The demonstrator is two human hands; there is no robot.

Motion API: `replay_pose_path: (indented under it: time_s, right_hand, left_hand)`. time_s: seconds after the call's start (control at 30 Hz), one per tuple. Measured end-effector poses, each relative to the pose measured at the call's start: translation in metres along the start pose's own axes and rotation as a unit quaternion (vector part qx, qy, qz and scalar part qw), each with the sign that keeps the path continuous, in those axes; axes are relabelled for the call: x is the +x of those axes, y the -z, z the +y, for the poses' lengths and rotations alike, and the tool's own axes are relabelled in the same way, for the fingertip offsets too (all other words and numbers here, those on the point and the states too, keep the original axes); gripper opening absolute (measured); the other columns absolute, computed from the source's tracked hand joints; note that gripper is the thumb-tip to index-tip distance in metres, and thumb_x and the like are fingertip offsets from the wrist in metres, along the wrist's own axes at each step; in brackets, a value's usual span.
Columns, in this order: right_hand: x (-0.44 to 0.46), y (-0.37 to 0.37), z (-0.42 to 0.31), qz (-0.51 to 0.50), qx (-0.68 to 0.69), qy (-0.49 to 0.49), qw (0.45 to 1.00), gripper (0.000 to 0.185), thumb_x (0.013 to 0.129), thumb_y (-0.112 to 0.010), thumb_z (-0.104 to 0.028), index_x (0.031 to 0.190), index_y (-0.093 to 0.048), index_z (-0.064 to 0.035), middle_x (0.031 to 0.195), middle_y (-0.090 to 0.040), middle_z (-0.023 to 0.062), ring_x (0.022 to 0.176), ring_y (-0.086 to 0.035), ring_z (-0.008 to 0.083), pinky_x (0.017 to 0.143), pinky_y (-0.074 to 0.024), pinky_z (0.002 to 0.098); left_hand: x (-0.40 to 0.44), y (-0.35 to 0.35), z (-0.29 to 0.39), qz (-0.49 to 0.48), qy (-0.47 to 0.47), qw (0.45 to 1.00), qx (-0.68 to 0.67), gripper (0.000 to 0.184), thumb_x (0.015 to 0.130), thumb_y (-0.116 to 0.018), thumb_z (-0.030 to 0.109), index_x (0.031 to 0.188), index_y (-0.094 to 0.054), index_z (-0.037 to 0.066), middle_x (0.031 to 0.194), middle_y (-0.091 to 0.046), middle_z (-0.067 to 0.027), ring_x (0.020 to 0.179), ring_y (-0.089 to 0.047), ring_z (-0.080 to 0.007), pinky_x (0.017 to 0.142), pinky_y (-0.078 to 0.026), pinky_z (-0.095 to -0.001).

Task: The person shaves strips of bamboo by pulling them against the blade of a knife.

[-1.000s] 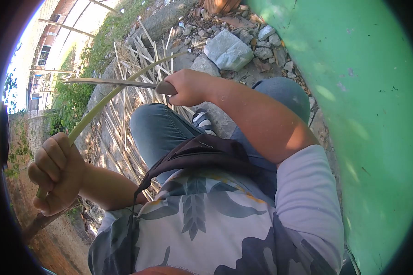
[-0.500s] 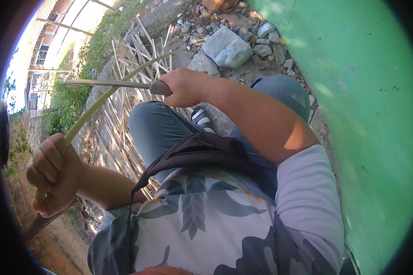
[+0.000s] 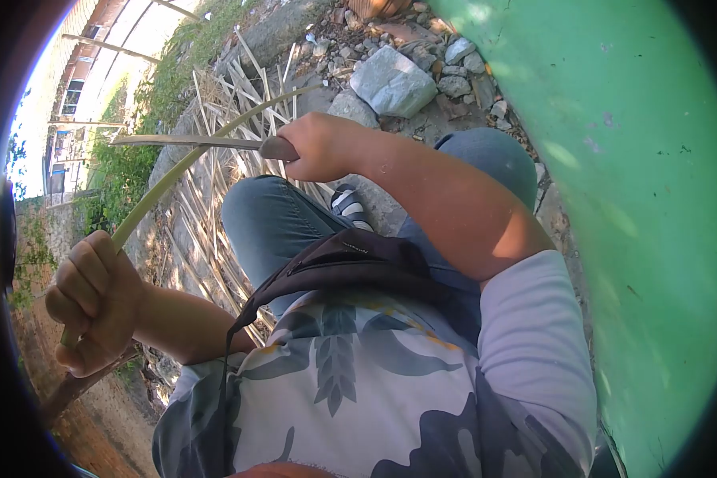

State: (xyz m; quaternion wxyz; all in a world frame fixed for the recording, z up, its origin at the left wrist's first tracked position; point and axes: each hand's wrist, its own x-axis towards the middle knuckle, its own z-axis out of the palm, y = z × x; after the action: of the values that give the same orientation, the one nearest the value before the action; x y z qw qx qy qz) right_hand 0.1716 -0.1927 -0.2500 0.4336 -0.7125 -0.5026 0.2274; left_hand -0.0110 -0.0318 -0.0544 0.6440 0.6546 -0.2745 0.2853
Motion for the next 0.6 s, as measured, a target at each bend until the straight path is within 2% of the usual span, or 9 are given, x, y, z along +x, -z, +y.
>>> replay_pose_path:
  time_s: [0.1, 0.2, 0.3, 0.5, 0.6]
  right_hand:
    - [0.003, -0.007, 0.009, 0.003, 0.035, -0.005, 0.999, 0.03, 0.073, -0.064, -0.02, 0.096, -0.063, -0.0007, 0.088, -0.066, 0.0208, 0.085, -0.064, 0.0378, 0.074, -0.0499, 0.0409]
    - [0.01, -0.009, 0.025, -0.014, 0.025, -0.07, 0.997, 0.029, 0.074, -0.063, -0.021, 0.094, -0.063, -0.0005, 0.089, -0.066, 0.022, 0.086, -0.064, 0.0377, 0.074, -0.0498, 0.0412]
    - [0.014, -0.014, 0.031, -0.011, -0.075, -0.138, 0.987, 0.029, 0.074, -0.061, -0.023, 0.093, -0.063, -0.0005, 0.088, -0.066, 0.0221, 0.086, -0.064, 0.0377, 0.073, -0.0495, 0.0413]
    - [0.004, -0.012, 0.017, 0.005, -0.021, -0.025, 0.999, 0.03, 0.074, -0.061, -0.024, 0.094, -0.063, -0.0007, 0.087, -0.066, 0.0201, 0.083, -0.064, 0.0371, 0.072, -0.049, 0.0421]
    - [0.004, -0.015, 0.013, 0.007, 0.013, -0.02, 1.0, 0.032, 0.073, -0.061, -0.023, 0.096, -0.063, -0.0009, 0.087, -0.067, 0.0194, 0.083, -0.064, 0.036, 0.073, -0.0493, 0.0415]
  left_hand:
    - [0.0, 0.001, 0.001, 0.002, 0.0, 1.0, 0.0, 0.047, 0.085, -0.057, 0.055, 0.063, -0.035, 0.021, 0.055, -0.031, 0.0076, 0.05, -0.026, -0.0081, 0.051, -0.018, -0.0271]
    - [-0.002, 0.002, 0.002, 0.007, 0.001, 1.0, -0.001, 0.047, 0.085, -0.057, 0.056, 0.063, -0.035, 0.021, 0.055, -0.031, 0.0074, 0.05, -0.026, -0.0083, 0.051, -0.018, -0.0277]
    - [-0.003, 0.004, 0.003, 0.016, 0.003, 1.0, -0.005, 0.047, 0.086, -0.057, 0.056, 0.063, -0.035, 0.021, 0.055, -0.031, 0.0072, 0.051, -0.026, -0.0085, 0.052, -0.018, -0.0281]
    - [-0.003, 0.009, 0.002, 0.026, -0.002, 1.0, -0.003, 0.047, 0.085, -0.057, 0.056, 0.063, -0.034, 0.021, 0.055, -0.03, 0.007, 0.052, -0.025, -0.0088, 0.052, -0.018, -0.0284]
    - [-0.001, 0.009, 0.002, 0.017, 0.0, 1.0, -0.005, 0.048, 0.085, -0.057, 0.056, 0.063, -0.034, 0.021, 0.055, -0.03, 0.0069, 0.052, -0.025, -0.0088, 0.053, -0.018, -0.0284]
